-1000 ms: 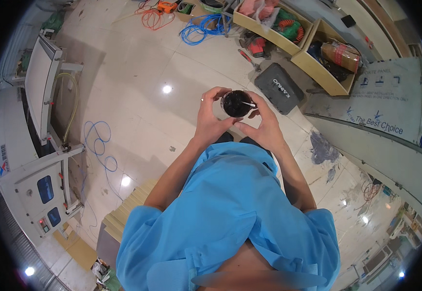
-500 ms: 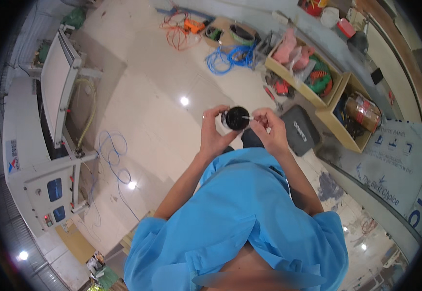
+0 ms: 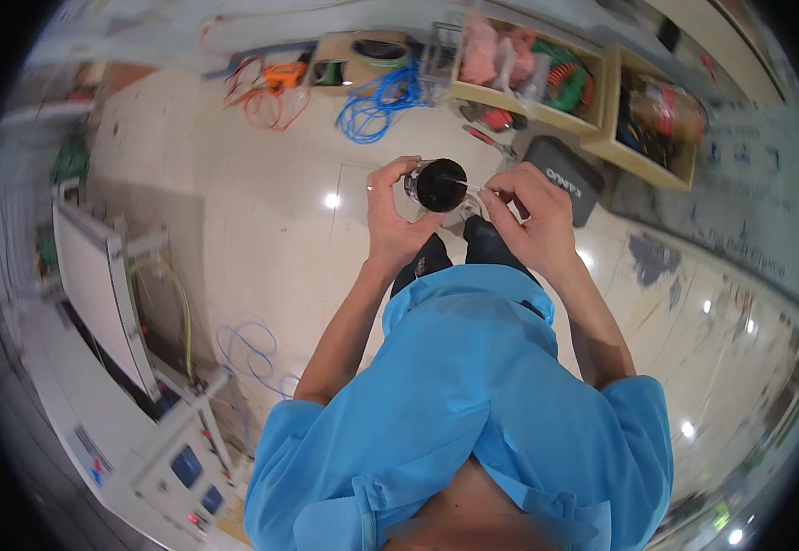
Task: The person stirs a dark viscous substance in a small container with a stick, then retrieves a metal rod from a green sack and uses it to continue stirring. The person adds liquid from a plastic bottle into the container and stirs again, then places the container on a wooden surface and continues stirring.
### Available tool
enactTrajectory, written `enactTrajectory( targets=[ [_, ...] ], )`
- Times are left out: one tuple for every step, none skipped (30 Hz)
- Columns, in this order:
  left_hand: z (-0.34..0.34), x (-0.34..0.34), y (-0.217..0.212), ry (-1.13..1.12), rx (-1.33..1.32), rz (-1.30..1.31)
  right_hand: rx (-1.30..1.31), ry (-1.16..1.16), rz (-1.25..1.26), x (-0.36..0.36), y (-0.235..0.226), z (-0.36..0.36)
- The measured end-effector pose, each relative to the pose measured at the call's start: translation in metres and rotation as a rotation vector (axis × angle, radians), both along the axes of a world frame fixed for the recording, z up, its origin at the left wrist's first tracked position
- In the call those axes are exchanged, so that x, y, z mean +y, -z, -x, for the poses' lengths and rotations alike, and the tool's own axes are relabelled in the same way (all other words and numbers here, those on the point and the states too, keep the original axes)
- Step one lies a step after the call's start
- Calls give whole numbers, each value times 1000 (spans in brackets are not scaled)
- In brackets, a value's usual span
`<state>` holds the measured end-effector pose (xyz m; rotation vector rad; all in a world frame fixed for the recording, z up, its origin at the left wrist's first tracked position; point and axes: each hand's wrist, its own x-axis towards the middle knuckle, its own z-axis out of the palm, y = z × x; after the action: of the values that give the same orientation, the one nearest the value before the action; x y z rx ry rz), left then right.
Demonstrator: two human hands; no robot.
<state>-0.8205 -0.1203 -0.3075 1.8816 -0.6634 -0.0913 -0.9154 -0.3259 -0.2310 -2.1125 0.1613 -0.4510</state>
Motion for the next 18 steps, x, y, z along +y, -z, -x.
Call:
enactTrajectory(
  targets=[
    [-4,-3,2,55,-30,-20,-15,56,-10,4,0,9],
    [-7,-8,5,116,-61,-42,-31,116,-21,8,2,20],
    [-9,-14,8,173,-97,-62,-16,170,36,10,5,29],
    [-9,-20,11,238,-87,-56,1,223,90,11,10,38],
    [-7,-27,13,296,-77,-56,1,279,137,15,14,52],
    [-5,-33,14,348,-75,-58,19,345,99,20,15,67],
    [5,-37,14,391,-72,-61,-1,415,62,27,15,88],
    [14,-41,13,437,-78,-67,8,488,9,33,15,107],
    [24,-47,11,492,-88,-72,-9,537,60,37,16,123],
    [36,-55,10,534,-73,-70,8,591,96,39,18,140],
    [50,-63,9,580,-56,-71,16,655,126,42,19,159],
    [66,-70,8,627,-38,-80,-6,724,81,47,19,181],
    [90,-72,8,684,-6,-79,-11,790,33,56,16,208],
    [108,-82,8,732,-6,-68,-53,847,-14,56,16,229],
    [126,-93,10,777,4,-66,-43,888,-16,54,18,249],
    [145,-102,12,837,14,-68,-33,924,-34,55,21,269],
    [161,-118,15,893,26,-65,-22,955,-46,48,23,290],
    [179,-133,17,945,31,-69,9,1009,-100,43,24,313]
  ],
)
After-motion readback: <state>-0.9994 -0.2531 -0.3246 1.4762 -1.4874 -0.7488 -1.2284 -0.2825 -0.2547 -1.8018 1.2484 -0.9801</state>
